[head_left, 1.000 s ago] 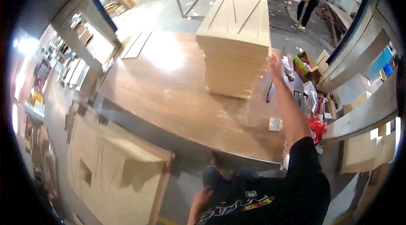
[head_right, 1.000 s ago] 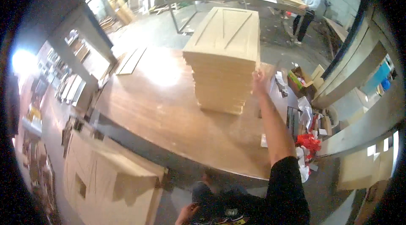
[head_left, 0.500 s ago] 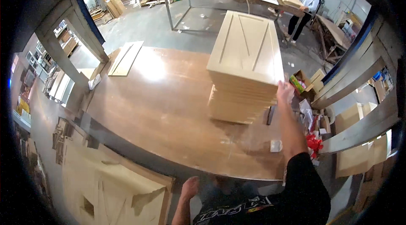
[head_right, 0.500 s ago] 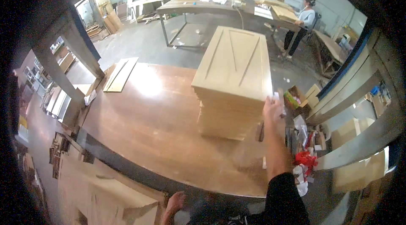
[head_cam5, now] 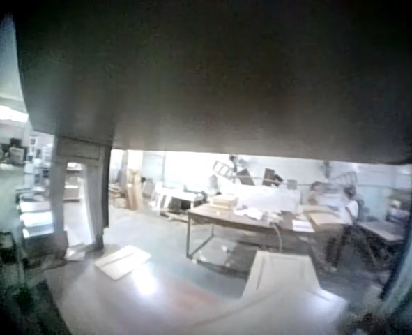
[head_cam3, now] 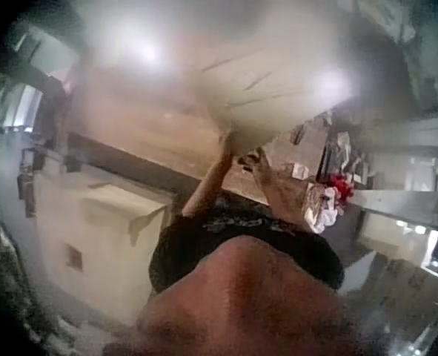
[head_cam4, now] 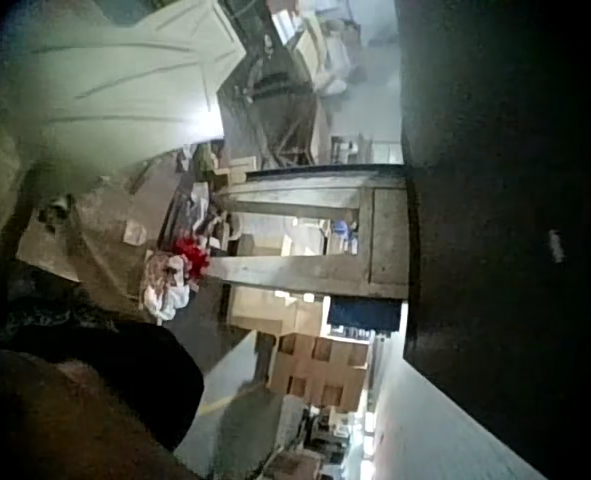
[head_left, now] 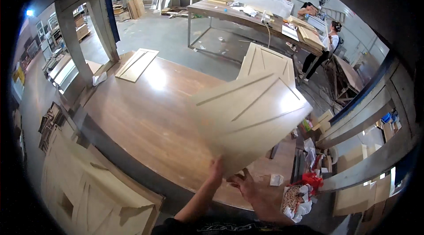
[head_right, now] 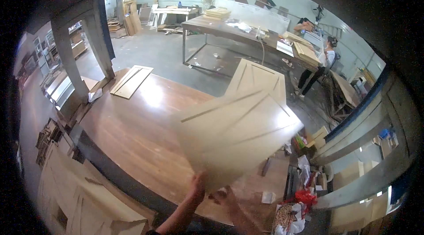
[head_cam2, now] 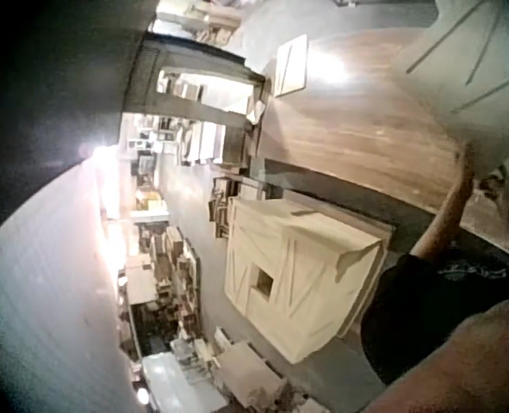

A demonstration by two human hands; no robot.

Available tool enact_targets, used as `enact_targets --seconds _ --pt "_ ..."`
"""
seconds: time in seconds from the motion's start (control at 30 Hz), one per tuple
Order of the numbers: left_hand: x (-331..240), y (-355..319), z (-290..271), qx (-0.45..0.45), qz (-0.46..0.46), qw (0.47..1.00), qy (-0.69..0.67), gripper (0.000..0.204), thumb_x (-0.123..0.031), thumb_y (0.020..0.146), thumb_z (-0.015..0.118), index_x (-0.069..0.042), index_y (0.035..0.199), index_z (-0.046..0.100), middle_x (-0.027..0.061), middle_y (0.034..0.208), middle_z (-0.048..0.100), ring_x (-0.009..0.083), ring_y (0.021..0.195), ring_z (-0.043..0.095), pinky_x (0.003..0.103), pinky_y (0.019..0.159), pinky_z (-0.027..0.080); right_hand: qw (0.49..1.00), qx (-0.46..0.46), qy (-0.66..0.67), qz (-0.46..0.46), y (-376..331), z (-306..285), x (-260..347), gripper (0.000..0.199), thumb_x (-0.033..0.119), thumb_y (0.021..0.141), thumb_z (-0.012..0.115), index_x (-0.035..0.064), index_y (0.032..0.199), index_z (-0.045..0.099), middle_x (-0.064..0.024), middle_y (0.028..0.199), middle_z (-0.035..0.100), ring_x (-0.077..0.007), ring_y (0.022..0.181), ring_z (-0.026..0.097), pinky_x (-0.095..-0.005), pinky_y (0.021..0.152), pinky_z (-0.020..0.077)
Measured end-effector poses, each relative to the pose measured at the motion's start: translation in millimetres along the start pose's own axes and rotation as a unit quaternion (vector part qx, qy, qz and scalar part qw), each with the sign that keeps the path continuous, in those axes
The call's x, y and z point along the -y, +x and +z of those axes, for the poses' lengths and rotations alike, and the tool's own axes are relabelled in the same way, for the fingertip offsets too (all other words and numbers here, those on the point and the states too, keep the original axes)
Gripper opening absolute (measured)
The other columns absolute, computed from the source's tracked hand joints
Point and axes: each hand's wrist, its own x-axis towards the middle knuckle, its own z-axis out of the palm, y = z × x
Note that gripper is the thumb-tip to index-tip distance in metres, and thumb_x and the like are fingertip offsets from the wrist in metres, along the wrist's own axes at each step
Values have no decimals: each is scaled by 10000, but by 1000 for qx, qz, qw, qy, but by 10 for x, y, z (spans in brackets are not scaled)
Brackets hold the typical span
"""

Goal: The person applies glue to wooden panels and decorative trim pieces, secures them using a pneumatic nail gun, and stacks the completed panels on a larger pallet.

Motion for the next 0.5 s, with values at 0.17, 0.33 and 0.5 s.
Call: enact_targets --seconds 0.17,0.33,0.5 --pt "-595 -1326 -122 -91 86 992 29 562 -380 994 642 -14 1393 494 112 1228 631 237 1111 618 406 925 539 974 -88 207 1 323 -591 -239 571 462 955 655 122 1396 527 -77 1210 660 -289 1104 638 -438 918 533" --pt "-534 -2367 -830 -192 95 956 200 445 -269 970 690 24 1293 605 117 1192 689 208 1077 653 375 935 534 940 -161 230 -194 310 -1533 278 552 557 983 509 129 1317 609 -87 1299 633 -290 1183 598 -468 971 509" --pt "-413 -3562 -1030 -195 74 954 215 515 -267 934 732 19 1339 592 100 1214 688 180 1088 639 364 945 527 968 20 12 -252 378 -3182 120 703 579 1005 462 120 1534 401 -108 1572 402 -339 1383 438 -487 1107 424"
